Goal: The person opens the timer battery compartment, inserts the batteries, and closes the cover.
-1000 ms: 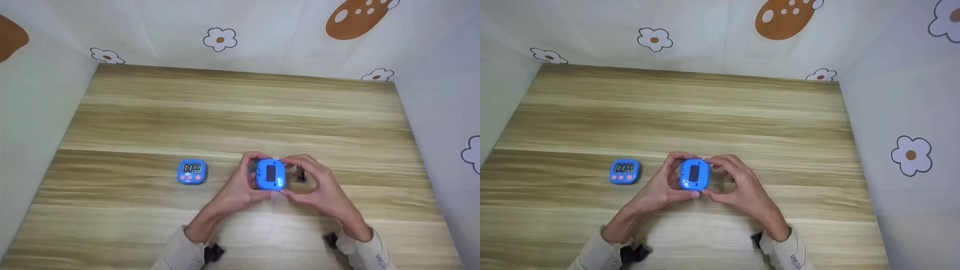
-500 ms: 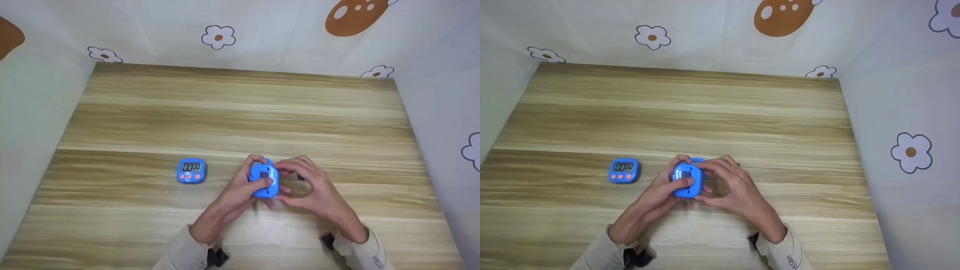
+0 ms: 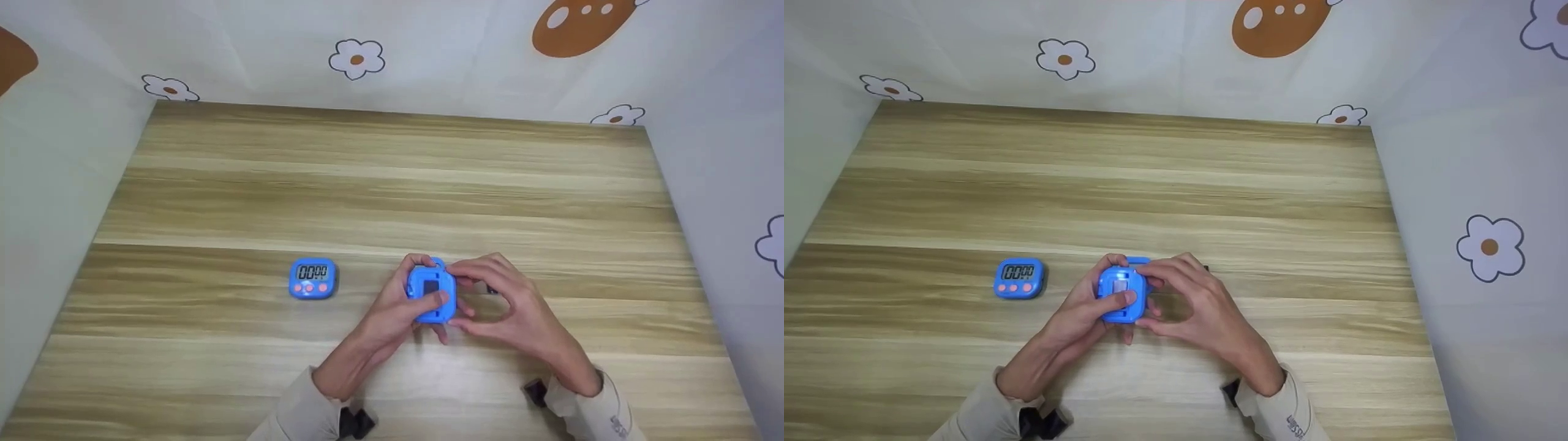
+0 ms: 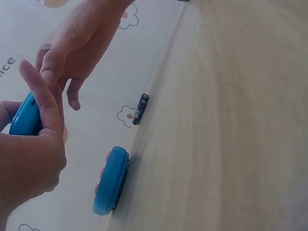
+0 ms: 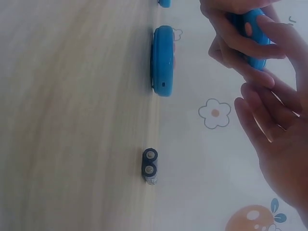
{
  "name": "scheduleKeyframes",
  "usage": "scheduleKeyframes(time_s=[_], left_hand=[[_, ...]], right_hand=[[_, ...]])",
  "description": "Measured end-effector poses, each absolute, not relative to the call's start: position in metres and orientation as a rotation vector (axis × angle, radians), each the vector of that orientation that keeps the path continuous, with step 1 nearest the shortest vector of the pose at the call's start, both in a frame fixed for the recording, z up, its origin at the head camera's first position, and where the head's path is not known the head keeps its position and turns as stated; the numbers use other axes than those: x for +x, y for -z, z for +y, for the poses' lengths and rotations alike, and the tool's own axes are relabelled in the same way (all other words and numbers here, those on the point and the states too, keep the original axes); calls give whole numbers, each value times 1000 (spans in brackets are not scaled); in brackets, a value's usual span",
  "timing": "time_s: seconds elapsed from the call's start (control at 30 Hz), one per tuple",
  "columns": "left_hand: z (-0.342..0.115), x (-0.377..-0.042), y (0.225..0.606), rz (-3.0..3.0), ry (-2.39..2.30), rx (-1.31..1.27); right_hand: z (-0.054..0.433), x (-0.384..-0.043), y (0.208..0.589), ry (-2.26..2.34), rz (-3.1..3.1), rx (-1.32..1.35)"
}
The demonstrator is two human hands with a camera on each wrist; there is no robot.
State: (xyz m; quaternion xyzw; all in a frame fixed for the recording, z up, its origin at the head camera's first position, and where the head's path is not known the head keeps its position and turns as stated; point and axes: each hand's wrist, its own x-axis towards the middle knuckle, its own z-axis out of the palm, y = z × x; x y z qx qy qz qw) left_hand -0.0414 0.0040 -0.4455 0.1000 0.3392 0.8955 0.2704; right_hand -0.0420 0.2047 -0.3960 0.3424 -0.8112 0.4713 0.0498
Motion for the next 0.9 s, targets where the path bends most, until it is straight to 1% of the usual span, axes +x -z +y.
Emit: scheduleKeyframes(time_s=[0.33,0.7,0.9], left_hand=[[4,-40,444,997,-2391,168],[6,-39,448,939,-2410,251],[6,-39,447,949,-2396,238]], right_hand=[[203,-41,393,-1403,-2451,1085],[205,-40,394,-1429,-2453,1062],[206,-41,395,-1434,-2459,1067]])
